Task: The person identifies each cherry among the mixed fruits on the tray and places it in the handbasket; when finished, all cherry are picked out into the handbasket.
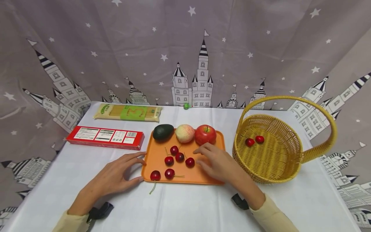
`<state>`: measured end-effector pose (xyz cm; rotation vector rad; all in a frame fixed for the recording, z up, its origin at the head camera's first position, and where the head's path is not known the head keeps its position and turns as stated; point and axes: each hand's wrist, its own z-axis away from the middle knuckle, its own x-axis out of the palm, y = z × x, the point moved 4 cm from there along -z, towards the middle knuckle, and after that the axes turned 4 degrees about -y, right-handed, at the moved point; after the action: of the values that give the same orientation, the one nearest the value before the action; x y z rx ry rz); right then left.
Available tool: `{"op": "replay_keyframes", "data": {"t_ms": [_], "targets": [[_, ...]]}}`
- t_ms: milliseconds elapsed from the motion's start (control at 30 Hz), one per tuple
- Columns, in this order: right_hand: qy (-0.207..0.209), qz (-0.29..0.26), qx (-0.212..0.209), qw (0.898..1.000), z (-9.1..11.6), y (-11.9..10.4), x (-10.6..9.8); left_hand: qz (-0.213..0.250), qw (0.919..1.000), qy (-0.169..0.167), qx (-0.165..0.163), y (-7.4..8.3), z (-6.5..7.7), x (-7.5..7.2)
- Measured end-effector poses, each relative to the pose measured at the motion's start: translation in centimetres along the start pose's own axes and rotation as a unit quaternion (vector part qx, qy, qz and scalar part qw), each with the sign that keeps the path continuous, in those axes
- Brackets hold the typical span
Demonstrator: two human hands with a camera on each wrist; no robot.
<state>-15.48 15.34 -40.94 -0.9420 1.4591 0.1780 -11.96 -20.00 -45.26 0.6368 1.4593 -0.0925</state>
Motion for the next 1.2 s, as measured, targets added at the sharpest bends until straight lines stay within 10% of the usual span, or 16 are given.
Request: {"op": "replay_keyframes", "data": {"t_ms": [1200], "targets": [[-0.089, -0.008, -0.008, 0.996, -0.1, -0.9, 3.5, 0.003, 1.0, 0.002, -0.004, 0.0, 0.1, 0.1]]}}
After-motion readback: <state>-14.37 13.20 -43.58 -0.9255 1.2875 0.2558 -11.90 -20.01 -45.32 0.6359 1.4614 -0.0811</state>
